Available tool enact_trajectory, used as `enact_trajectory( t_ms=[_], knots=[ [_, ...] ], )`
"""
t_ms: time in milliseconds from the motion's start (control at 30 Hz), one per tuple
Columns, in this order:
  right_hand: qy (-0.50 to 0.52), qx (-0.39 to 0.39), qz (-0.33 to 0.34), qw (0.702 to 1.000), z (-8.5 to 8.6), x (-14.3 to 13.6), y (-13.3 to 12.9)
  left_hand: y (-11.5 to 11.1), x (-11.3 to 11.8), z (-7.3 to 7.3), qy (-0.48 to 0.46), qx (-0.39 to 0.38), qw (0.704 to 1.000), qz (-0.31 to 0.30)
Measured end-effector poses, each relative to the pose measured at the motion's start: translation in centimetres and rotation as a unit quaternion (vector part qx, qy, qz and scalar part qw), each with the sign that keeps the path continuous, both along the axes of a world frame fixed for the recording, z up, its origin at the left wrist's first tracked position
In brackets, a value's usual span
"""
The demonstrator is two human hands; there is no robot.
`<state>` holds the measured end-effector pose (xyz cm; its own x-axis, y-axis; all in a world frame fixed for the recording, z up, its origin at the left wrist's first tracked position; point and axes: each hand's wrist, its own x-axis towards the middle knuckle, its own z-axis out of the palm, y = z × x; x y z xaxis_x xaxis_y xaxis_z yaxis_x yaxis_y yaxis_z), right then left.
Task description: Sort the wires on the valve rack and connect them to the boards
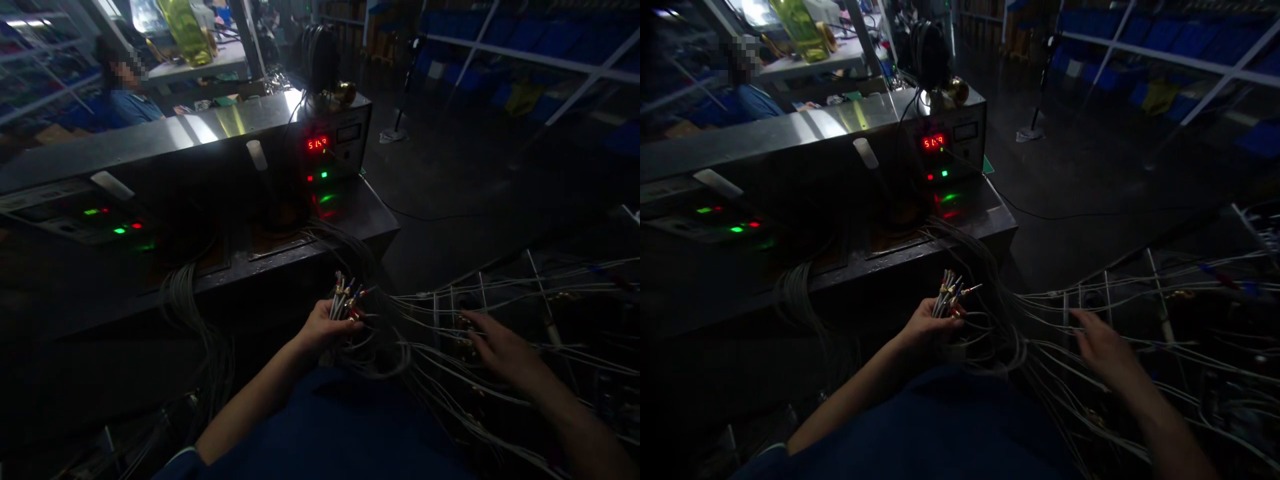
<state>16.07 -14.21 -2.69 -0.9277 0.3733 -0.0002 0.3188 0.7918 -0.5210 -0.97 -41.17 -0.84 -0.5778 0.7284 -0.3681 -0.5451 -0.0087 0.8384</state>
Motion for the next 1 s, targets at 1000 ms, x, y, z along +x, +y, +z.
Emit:
enact_trajectory(
  t_ms=[1000],
  knots=[
    [0.095,-0.605,-0.143,0.777,2.1,-11.3,-15.9,1.5,3.0,-0.5,0.323,0.010,0.935,0.142]
  ],
)
